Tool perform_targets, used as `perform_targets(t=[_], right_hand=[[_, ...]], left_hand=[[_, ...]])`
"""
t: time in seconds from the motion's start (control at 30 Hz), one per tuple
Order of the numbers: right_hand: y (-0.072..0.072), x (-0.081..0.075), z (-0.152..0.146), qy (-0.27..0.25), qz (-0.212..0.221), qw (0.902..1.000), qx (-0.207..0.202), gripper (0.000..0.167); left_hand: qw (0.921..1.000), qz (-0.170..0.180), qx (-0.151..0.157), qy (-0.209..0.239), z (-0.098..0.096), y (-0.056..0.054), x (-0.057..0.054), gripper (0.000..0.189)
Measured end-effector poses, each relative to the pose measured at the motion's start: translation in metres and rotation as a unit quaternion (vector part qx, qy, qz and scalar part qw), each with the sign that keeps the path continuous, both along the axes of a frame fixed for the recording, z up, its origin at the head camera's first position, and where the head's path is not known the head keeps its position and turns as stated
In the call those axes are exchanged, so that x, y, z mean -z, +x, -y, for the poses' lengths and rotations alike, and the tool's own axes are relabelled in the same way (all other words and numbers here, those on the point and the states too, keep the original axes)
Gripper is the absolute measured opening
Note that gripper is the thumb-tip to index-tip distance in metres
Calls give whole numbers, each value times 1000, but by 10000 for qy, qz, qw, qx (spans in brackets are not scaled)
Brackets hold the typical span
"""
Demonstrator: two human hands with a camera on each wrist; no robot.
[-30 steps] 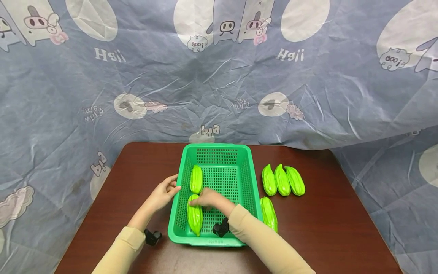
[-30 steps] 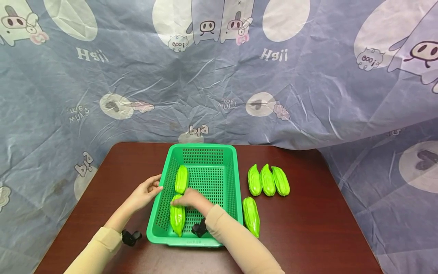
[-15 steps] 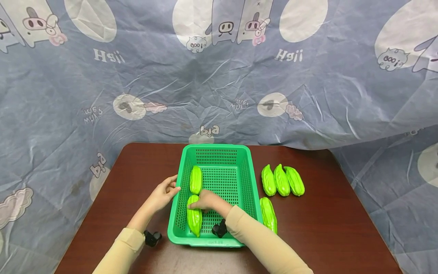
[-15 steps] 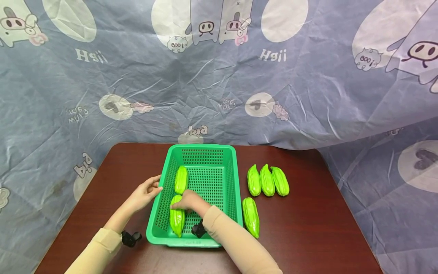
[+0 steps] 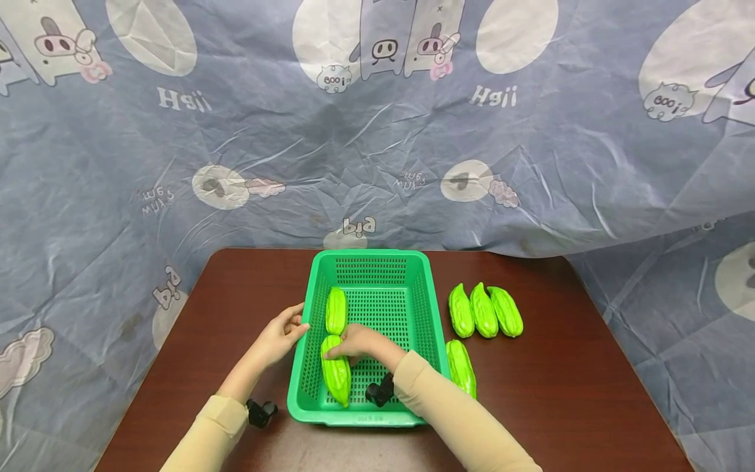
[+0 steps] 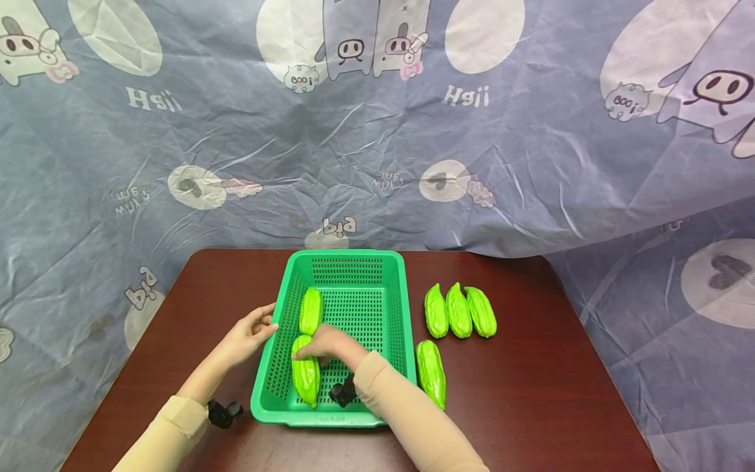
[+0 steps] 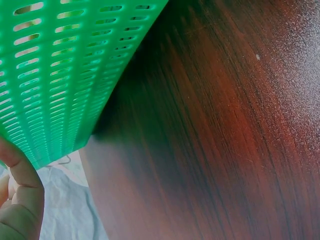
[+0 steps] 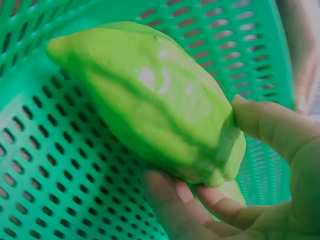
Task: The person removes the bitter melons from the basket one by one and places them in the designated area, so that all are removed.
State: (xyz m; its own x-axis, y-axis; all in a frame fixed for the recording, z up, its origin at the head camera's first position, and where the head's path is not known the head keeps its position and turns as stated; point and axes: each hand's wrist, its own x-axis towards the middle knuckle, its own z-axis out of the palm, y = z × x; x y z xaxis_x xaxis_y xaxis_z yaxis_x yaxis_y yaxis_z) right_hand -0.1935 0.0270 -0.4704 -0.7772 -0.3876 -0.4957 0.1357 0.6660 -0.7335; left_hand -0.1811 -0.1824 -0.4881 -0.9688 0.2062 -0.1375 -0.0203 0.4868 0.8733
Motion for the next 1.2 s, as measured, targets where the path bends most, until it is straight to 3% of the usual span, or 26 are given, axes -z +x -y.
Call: perform_targets(t=[0.17,0.37,0.73,1.2], right_hand=[[-5,-16,-9,-183,123,9995,223,31],[-15,-39,-27,-430,100,9977,515,62],[-29,-71,-71,-784,-11,9902,1159,68],[-27,-91,-122,-1162,-506,9754,1806,71]], left_hand=[[10000,20,3,-10,1,-1,2,58],[10000,-37,5,-3,1,-1,2,58],[9999,-60,29,-105,2,-1,2,59],[9999,-48,76,-118,1,0,1,60]])
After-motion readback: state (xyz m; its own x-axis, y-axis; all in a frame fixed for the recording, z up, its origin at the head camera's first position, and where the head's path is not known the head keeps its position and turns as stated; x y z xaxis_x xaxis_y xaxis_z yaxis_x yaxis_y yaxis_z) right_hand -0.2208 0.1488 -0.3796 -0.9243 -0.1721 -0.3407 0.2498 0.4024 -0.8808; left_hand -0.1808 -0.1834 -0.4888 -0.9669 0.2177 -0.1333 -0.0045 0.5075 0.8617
